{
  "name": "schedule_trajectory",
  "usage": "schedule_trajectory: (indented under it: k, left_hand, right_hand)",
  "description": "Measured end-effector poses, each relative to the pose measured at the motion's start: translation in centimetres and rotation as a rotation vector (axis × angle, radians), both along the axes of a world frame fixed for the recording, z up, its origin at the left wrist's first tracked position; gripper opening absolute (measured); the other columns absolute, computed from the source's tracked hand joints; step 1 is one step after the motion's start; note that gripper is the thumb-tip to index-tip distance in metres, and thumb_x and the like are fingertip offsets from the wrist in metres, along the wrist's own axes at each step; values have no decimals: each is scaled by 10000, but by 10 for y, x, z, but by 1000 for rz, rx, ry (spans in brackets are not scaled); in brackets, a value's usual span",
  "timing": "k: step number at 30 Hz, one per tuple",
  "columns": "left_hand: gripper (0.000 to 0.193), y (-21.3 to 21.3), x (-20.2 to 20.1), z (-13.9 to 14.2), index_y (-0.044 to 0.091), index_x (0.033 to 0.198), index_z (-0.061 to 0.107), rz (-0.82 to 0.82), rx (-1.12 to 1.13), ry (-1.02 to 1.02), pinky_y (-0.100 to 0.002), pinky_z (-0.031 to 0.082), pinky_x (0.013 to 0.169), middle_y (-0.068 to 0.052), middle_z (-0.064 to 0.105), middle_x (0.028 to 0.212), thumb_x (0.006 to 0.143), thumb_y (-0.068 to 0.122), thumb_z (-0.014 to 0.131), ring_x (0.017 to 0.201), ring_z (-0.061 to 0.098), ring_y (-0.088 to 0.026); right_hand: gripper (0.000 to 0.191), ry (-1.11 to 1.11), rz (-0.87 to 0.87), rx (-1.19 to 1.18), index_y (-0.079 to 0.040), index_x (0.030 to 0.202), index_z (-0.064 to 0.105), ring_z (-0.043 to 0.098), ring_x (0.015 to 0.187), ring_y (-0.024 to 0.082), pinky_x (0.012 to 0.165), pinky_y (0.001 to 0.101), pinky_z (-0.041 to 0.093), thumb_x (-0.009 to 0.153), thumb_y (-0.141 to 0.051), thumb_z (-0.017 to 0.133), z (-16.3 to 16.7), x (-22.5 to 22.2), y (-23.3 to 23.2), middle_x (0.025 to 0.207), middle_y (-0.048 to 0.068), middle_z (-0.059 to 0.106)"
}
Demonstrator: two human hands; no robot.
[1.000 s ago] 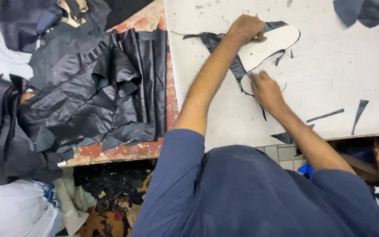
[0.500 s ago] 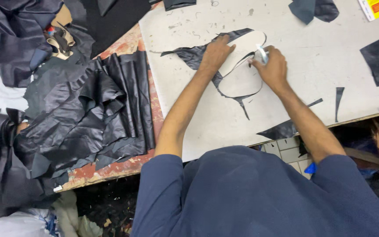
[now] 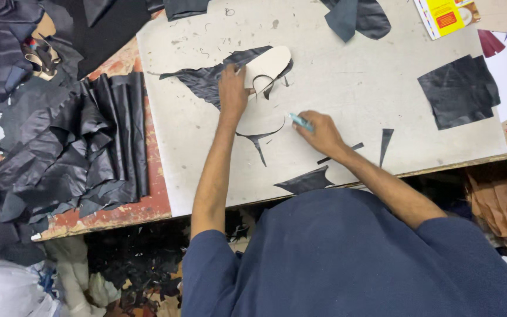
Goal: The person uses a utility knife to cut black leather pieces on a workbench, following paper templates. They repeatedly position templates, trace outlines, and cut the leather, then remove and set aside the cut pieces.
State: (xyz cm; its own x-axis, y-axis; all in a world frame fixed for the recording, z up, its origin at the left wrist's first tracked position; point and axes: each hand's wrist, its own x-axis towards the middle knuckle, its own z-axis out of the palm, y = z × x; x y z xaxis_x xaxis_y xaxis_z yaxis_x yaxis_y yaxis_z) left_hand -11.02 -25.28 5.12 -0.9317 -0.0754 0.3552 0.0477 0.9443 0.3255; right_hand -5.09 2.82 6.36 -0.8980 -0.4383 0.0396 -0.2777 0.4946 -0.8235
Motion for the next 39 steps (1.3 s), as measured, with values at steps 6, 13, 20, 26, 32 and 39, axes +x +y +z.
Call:
schedule_trajectory:
  k: [6,13,20,26,32,39]
  left_hand:
    - [865,-2,-35,23,98,1197,634,130,-4,-258,-499,495,862,-108,644,1171,454,285,1035,1131,575,-353]
    - [589,0,-57,53,104,1036,762,72,42,-567,-412,561,799,-120,762,979,515,235,1004,886,730,-291]
    - [231,55,-33,107,4,1053,713,-226,291,-505,-347,546,809,-160,768,939,883,117,822,840,706,-247]
    - [390,152,-46,108,-22,1293,560,-429,1327,-308,-283,588,918,-120,738,1176,966,134,704,1037,724,-142]
    - [361,209,-73,92,-56,1291,596,-485,1347,-356,-264,607,791,-166,759,1115,1001,139,684,917,740,-144]
    - [325,258,-95,75,-83,1240,637,-337,1385,-235,-291,608,828,-202,770,1085,976,100,685,913,747,-165]
  right_hand:
    - [193,132,-6,-85,1,1040,729,682,824,292,746,416,528,939,-162,713,13,-31,33,961,179,711]
    - [223,-113,25,78,-55,1072,741,691,841,252,754,393,533,929,-224,714,10,-43,91,974,120,732]
    - [366,-78,-64,-396,-6,1206,669,680,895,186,736,342,568,901,-172,786,21,-72,104,1197,109,698]
    - [590,-264,-33,-896,64,1397,475,697,739,108,561,254,587,941,-203,736,29,-87,86,1256,137,607]
    - [428,-244,-344,-647,85,952,665,610,468,107,431,256,471,1104,-308,591,22,-95,123,654,81,658]
    - [360,-118,-379,-305,25,999,704,533,456,100,420,256,366,1092,-290,556,30,-86,185,574,74,648]
